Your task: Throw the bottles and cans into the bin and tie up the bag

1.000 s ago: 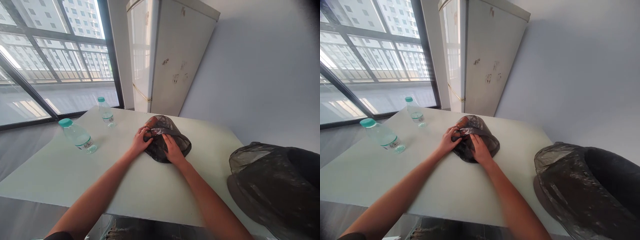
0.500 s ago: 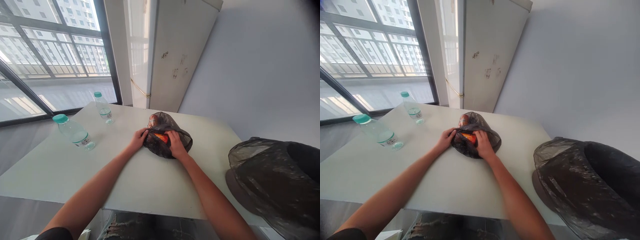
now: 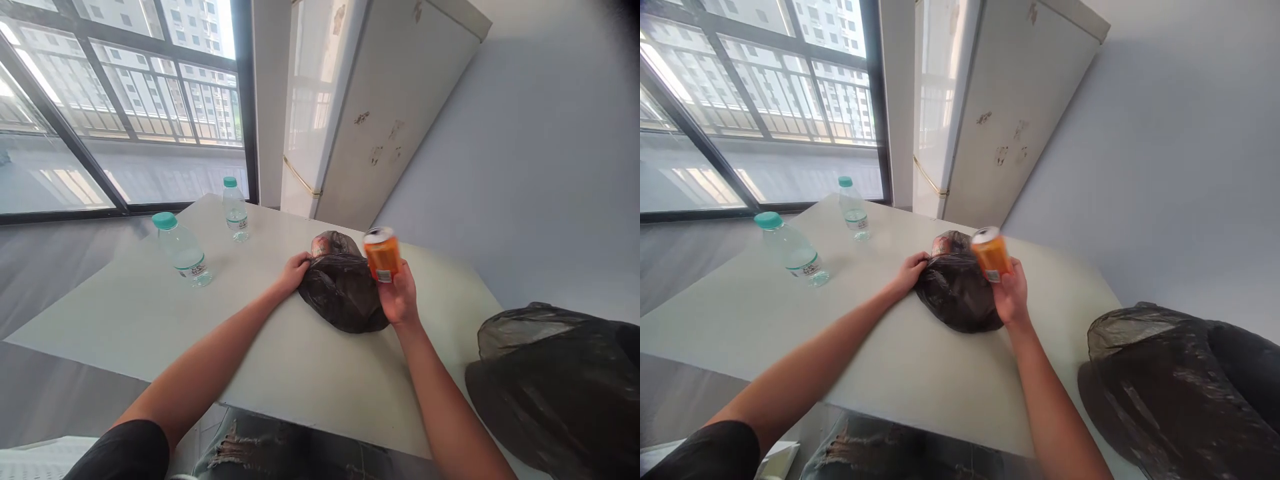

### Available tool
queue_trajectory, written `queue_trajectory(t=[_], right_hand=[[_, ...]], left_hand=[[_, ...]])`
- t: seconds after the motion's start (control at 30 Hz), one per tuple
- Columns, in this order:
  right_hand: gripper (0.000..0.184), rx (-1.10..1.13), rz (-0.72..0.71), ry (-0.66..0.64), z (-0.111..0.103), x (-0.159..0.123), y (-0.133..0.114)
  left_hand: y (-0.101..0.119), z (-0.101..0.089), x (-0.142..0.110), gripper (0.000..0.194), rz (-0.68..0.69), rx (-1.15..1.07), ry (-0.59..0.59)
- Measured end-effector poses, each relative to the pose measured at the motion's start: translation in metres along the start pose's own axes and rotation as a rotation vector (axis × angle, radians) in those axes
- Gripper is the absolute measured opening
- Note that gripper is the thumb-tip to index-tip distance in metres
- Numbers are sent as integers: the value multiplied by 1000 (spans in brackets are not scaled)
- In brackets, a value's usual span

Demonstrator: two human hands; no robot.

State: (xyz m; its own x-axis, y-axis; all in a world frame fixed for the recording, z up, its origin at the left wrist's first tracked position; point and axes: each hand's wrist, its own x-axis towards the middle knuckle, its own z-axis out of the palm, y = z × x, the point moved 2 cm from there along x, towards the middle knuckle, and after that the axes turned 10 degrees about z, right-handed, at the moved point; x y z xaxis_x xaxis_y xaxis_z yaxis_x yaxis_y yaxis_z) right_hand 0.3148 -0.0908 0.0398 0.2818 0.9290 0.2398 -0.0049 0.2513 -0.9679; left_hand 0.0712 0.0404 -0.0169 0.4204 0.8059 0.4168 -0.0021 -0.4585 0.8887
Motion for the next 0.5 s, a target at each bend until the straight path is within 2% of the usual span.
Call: queue_trajectory(t=[0.07, 0.13, 0.2, 0.27, 0.4, 0.5], right_hand=[[70, -3, 49, -70, 3, -2, 0], [75, 8, 87, -141, 9, -6, -1], [75, 23, 96, -158, 17, -10, -4], [72, 19, 84, -144, 28, -13, -8], [57, -30, 110, -202, 70, -13, -16], [58, -149, 126, -284, 116, 0, -15]], left_hand=[[5, 5, -2, 17, 31, -31, -84], [11, 9, -5, 16, 94, -18, -217], [15, 13, -8, 16, 175, 46, -350], [15, 15, -11, 19, 237, 109, -426], [7, 18, -13, 27, 305, 81, -398], [-3, 23, -14, 40, 309, 106, -223]])
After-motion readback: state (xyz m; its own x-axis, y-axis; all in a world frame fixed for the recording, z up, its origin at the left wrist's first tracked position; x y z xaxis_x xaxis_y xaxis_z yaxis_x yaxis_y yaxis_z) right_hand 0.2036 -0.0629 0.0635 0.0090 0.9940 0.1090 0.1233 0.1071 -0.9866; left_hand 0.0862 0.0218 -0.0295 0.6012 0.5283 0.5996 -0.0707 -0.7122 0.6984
